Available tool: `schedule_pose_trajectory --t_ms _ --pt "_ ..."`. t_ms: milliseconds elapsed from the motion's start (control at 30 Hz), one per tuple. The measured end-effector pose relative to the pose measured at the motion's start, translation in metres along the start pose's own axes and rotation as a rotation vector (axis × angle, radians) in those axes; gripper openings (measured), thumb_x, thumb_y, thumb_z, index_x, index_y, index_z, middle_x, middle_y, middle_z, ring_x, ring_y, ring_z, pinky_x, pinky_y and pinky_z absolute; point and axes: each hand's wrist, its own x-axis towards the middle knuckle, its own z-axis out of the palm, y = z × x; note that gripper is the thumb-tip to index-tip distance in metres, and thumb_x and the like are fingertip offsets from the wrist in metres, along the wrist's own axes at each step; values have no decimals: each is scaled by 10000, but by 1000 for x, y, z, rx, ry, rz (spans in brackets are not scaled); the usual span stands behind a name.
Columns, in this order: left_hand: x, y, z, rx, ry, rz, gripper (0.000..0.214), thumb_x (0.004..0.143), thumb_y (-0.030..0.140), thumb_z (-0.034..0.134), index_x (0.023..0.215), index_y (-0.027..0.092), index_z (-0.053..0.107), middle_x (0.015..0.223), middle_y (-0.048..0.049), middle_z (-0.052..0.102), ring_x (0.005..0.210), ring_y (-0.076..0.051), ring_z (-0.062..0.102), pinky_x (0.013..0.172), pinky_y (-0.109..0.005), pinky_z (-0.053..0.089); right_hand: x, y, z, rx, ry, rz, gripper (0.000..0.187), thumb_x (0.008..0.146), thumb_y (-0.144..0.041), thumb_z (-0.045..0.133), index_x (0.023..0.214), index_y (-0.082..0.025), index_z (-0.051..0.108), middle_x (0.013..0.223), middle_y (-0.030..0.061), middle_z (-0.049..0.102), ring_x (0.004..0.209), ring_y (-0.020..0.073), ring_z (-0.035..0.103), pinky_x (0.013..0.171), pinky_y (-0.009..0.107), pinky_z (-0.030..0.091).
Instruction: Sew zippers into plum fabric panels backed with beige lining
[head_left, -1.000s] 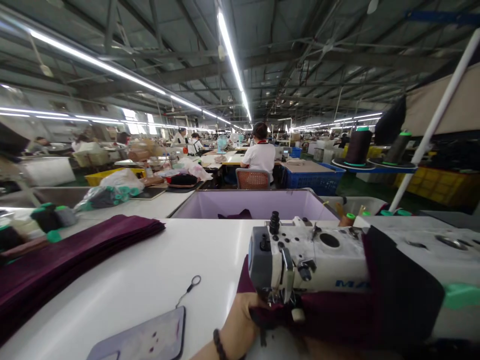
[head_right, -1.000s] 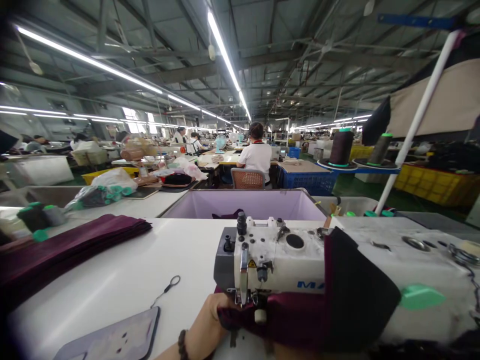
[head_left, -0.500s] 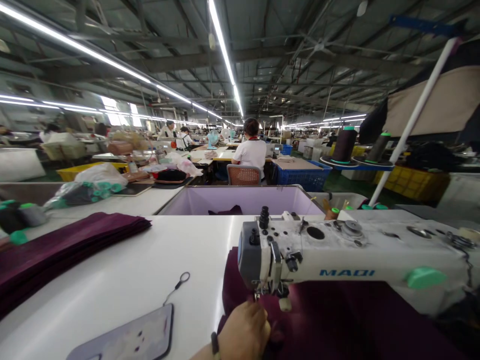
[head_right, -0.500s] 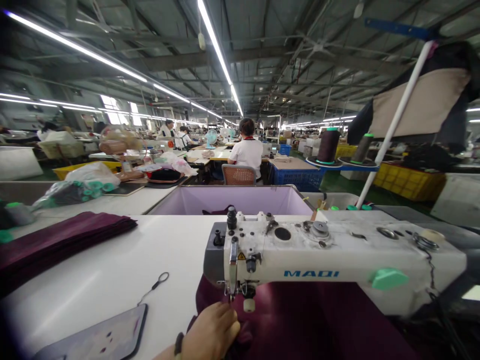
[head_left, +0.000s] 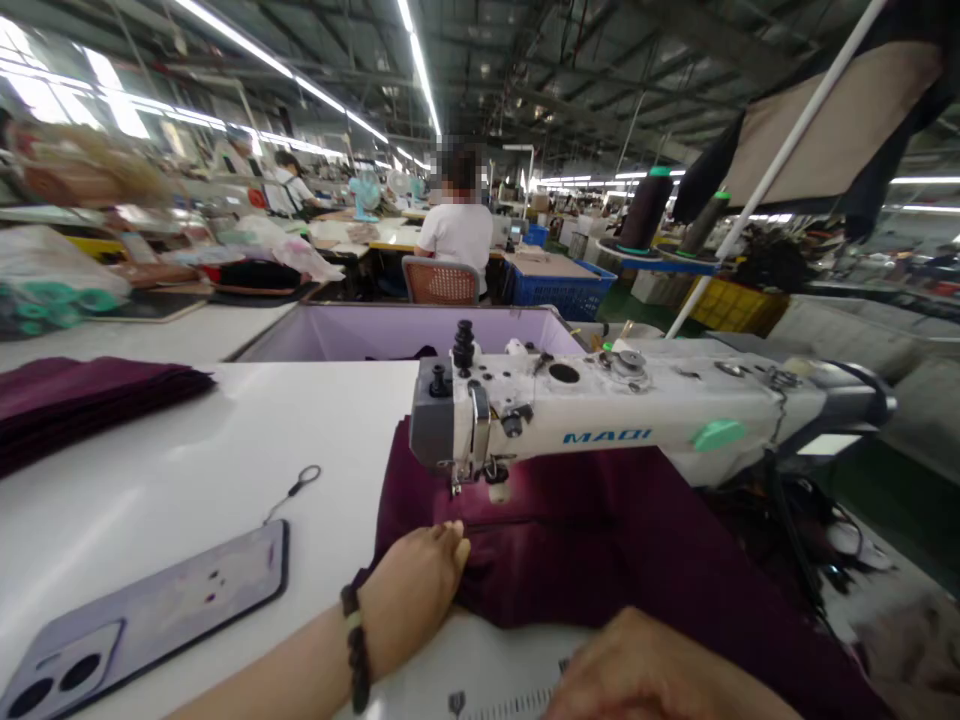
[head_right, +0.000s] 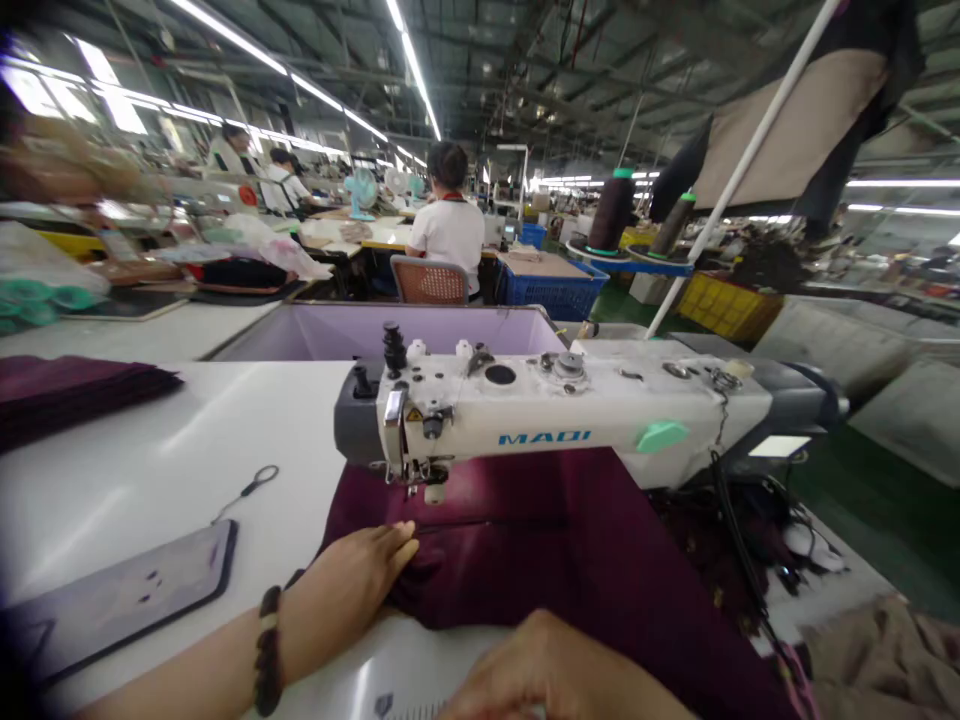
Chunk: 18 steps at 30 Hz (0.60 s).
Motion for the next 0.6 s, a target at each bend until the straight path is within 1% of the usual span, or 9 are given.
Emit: schedule_pose_trajectory --t_ms 33,67,100,133,167,267,367,500,600 --pt "-4 2 -7 -43 -42 -15 563 754 435 622 1148 47 520 1215 -224 507 1102 -307 505 893 -395 423 8 -3 -1 91 15 -49 369 923 -397 311 954 -257 651 870 -20 660 821 104 610 791 192 456" --pt "-7 2 -13 -92 -78 -21 724 704 560 613 1183 29 496 1257 -248 460 1140 -330 472 909 -404 415 19 -3 1 79 130 -45 344 925 -356 318 998 -240 633 912 -5 655 847 106 604 798 197 457" --pt "-8 1 -17 -138 -101 -26 795 690 629 574 1193 19 489 1272 -258 441 1153 -339 461 912 -406 416 33 0 6 -15 282 -13 313 912 -325 361 1082 -210 597 1031 32 628 951 131 577 868 232 437" --pt "-9 -1 -21 -189 -106 -23 806 703 659 527 1194 20 492 1275 -255 441 1154 -336 463 912 -403 418 47 4 14 -150 360 7 319 899 -286 382 1140 -176 561 1143 74 577 1056 166 527 943 293 397" --pt "-9 -3 -22 -238 -99 -21 771 735 655 488 1193 34 498 1268 -239 457 1143 -323 479 906 -394 425 61 11 23 -280 395 36 346 893 -259 387 1195 -151 516 1222 106 520 1141 197 464 1005 362 340" --pt "-7 -10 -18 -333 -34 -52 551 833 543 442 1147 102 543 1179 -161 562 1060 -265 555 876 -356 448 88 34 50 -495 364 65 399 885 -238 396 1265 -124 431 1342 127 398 1255 233 331 1054 504 222" --pt "-4 -10 -6 -281 41 -133 422 845 460 487 1085 123 568 1073 -115 611 975 -230 589 840 -332 465 93 50 60 -529 319 60 423 880 -222 407 1294 -141 379 1391 96 333 1298 220 260 1057 554 161" --pt "-4 -3 13 -140 129 -139 534 771 437 599 1137 56 520 1128 -155 563 1052 -259 525 915 -358 426 89 55 53 -515 253 42 420 870 -170 402 1289 -186 380 1409 78 302 1312 208 234 1043 581 137" --pt "-5 -1 23 -118 186 -128 600 785 485 548 1190 47 480 1172 -175 533 1105 -280 478 960 -390 393 91 57 46 -508 212 24 404 870 -167 401 1272 -202 400 1407 82 304 1308 216 243 1028 594 147"
